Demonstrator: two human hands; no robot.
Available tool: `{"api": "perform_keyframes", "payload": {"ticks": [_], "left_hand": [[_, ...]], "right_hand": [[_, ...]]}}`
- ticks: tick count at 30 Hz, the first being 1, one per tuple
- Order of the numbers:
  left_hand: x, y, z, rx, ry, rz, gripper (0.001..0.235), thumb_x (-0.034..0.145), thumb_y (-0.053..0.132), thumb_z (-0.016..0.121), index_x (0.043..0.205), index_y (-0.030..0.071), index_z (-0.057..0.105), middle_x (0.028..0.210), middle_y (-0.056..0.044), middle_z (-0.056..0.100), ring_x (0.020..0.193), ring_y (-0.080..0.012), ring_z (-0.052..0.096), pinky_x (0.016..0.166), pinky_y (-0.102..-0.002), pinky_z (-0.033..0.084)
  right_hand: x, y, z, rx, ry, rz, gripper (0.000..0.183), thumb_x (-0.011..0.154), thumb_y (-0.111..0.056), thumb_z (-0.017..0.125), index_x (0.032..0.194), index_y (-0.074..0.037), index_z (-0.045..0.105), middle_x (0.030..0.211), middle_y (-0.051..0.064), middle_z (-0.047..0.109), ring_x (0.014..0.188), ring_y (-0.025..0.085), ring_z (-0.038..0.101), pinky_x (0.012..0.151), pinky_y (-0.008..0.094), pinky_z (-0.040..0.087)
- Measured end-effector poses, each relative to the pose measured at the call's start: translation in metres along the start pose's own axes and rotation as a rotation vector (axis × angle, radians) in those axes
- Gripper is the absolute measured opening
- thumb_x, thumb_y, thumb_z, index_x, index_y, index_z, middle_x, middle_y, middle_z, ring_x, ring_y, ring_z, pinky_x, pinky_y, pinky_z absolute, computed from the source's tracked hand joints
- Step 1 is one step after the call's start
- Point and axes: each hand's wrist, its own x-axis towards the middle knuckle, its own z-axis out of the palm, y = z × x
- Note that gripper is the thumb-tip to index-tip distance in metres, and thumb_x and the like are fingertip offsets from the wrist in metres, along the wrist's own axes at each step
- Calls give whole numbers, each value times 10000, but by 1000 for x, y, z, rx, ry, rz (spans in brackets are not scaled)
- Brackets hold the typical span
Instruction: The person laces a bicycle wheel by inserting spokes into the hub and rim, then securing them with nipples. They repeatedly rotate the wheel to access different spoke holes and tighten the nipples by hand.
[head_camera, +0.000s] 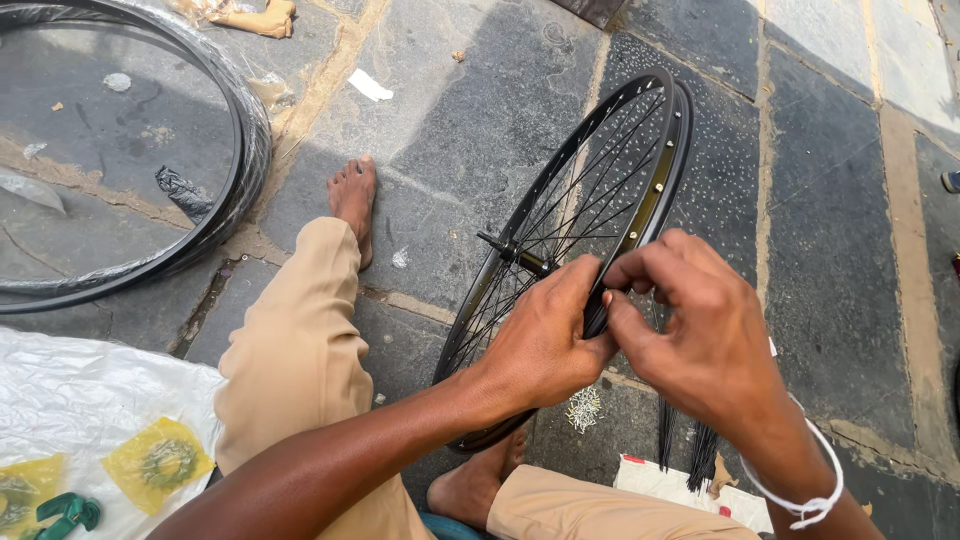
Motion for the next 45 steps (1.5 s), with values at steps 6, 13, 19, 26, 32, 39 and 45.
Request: {"api": "perform_keyframes", "payload": {"ticks": [6, 13, 19, 26, 32, 39, 45], "left_hand": [[-1, -5, 0, -17, 0, 4, 232, 899, 113, 662, 1089, 38, 550, 902, -139, 601, 804, -313, 631, 687, -438, 475], [-4, 0, -1, -17, -6, 46, 270, 872, 146, 652, 1088, 20, 550, 914, -131, 609, 822, -286, 631, 689, -424, 479], [2, 6, -20, 277, -9, -160, 353, 1078, 328, 599, 938, 26, 716, 836, -140, 596, 851, -253, 606, 769, -408, 468], [2, 1, -21, 252, 185, 208, 416, 1035, 308, 613, 1329, 20, 676, 1309, -156, 582, 1255, -277, 517, 1079, -407, 431], [6, -4, -30, 263, 170, 200, 412, 1035, 311, 624, 1354, 54, 681, 1324, -156, 603, 1268, -277, 529, 1079, -403, 438], [7, 1, -34, 260, 158, 189, 391, 1021, 260, 651, 1351, 51, 679, 1286, -131, 633, 1224, -254, 553, 1067, -385, 444], [9, -2, -33, 255, 168, 238, 373, 1030, 249, 656, 1341, 45, 685, 1253, -123, 653, 1200, -251, 577, 1042, -368, 459]], "right_hand": [[-9, -16, -1, -69, 88, -40, 149, 860, -181, 745, 927, -49, 732, 808, 54, 667, 594, 169, 641, 530, 337, 517], [-18, 7, 11, -30, 136, -115, 132, 889, -161, 727, 866, -32, 707, 752, 70, 674, 557, 181, 649, 521, 339, 531], [-32, 27, 96, 1316, 501, 370, 188, 1011, -160, 608, 1094, 1, 659, 932, 108, 673, 729, 163, 650, 618, 319, 572], [-23, 40, 157, 2084, 243, 107, 429, 893, -73, 607, 1308, 28, 569, 1166, 110, 680, 1103, 205, 662, 1030, 351, 520], [-13, 37, 164, 2169, 275, 22, 297, 1082, -116, 620, 1303, 80, 586, 1192, 151, 678, 1101, 225, 644, 1049, 380, 510], [-7, 28, 162, 2262, 298, 161, 313, 1018, -131, 605, 1272, 51, 592, 1160, 138, 697, 1080, 215, 671, 1000, 364, 533], [-5, 30, 161, 2192, 166, -131, 455, 892, -37, 682, 1337, -5, 590, 1170, 95, 687, 1102, 193, 678, 1003, 330, 546]]}}
